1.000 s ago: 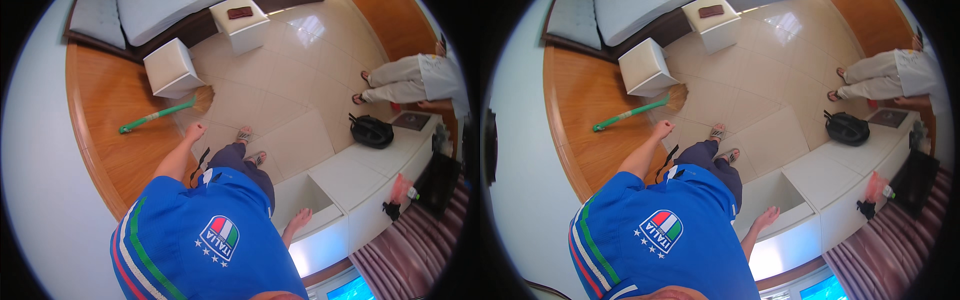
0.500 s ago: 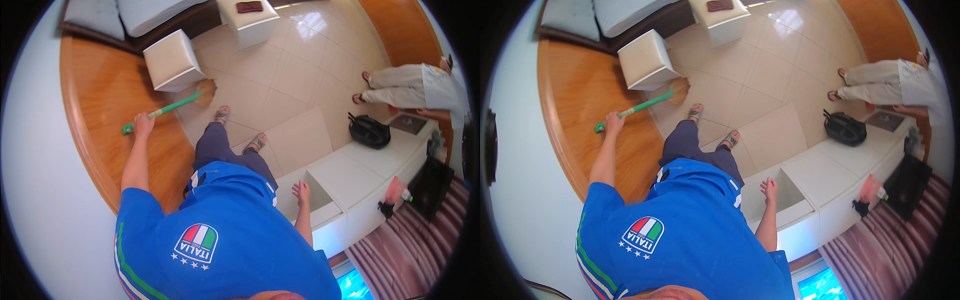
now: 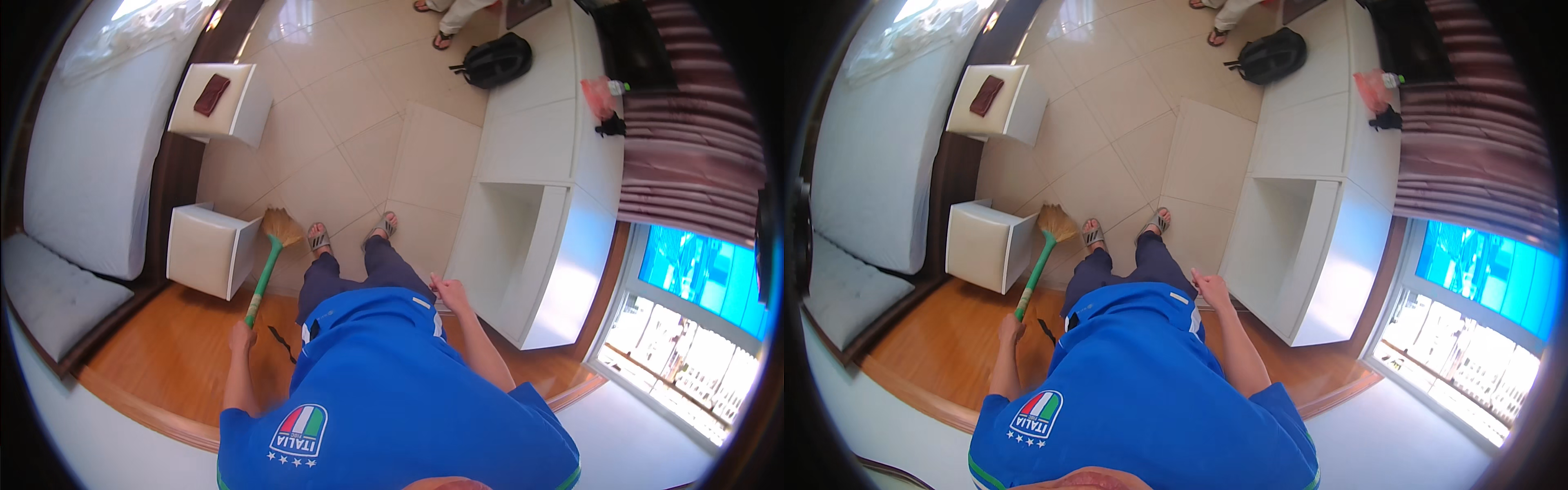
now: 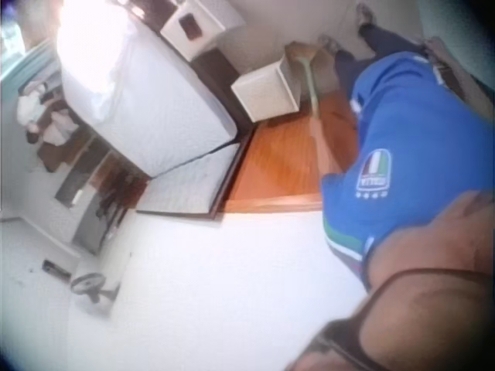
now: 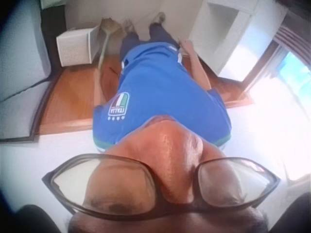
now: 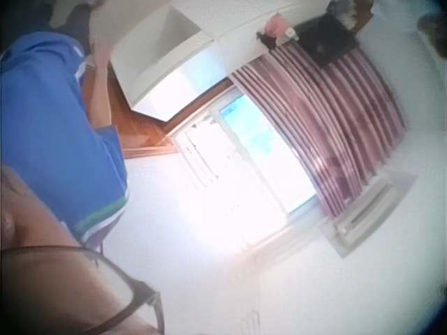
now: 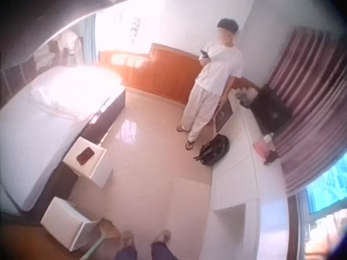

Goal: The person assembles a white cabinet by handling panels and drawers, then sweeps the floor with a broom. They place a drawer into the cabinet and later sweep around the assembled unit.

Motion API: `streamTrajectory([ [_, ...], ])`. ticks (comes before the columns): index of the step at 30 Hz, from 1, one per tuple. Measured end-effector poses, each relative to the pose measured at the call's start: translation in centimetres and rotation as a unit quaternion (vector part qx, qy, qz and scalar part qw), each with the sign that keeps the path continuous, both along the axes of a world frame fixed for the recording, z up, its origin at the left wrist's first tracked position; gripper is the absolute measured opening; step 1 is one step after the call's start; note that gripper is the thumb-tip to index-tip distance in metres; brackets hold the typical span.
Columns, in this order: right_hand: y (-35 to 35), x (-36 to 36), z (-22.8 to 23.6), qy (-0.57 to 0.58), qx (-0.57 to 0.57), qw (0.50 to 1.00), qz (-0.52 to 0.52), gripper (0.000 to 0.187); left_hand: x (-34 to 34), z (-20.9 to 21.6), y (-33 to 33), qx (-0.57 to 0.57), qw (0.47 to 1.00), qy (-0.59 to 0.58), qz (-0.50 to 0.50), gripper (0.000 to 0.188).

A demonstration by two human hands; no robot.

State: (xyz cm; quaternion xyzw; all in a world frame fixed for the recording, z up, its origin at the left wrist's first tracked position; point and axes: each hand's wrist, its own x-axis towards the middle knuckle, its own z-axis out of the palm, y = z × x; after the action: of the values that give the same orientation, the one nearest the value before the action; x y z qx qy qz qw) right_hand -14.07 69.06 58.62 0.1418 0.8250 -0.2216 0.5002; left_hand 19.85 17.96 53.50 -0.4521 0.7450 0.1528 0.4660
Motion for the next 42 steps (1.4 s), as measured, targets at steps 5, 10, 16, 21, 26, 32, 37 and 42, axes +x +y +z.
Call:
streamTrajectory([
  [5,0.5,6.3,-2.3,0.226,-0.110,0.960,-0.121,0.041,-11.5,6.3,-2.4,0.016,0.978,0.125,-0.163,0.032],
  [10,-3.8,5.0,-1.5,0.195,-0.157,0.946,-0.207,0.037,-26.3,9.0,2.2,0.134,0.931,0.202,-0.274,0.037],
  [16,-9.5,-1.7,-1.4,0.070,-0.296,0.889,-0.342,0.040,-43.3,12.3,16.5,0.198,0.892,0.195,-0.356,0.054],
  [21,-9.3,-8.3,-1.3,-0.087,-0.464,0.652,-0.593,0.042,-47.9,14.0,28.4,0.271,0.841,0.205,-0.421,0.062],
  [26,-2.5,-8.8,-5.5,-0.096,-0.424,0.505,-0.746,0.020,-52.3,13.5,29.4,0.496,0.840,0.075,-0.207,0.068],
  [32,3.8,-1.3,-3.7,-0.021,-0.337,0.522,-0.783,0.019,-58.0,-1.8,14.4,0.329,0.875,0.230,-0.269,0.052],
  [37,-2.9,1.1,-1.1,-0.101,-0.149,0.602,-0.778,0.023,-57.2,-11.9,-6.1,0.152,0.980,0.103,-0.082,0.040],
  [42,-7.5,-1.1,-10.2,-0.056,-0.103,0.538,-0.835,0.020,-59.5,-9.3,-15.0,0.159,0.984,0.058,-0.059,0.041],
])
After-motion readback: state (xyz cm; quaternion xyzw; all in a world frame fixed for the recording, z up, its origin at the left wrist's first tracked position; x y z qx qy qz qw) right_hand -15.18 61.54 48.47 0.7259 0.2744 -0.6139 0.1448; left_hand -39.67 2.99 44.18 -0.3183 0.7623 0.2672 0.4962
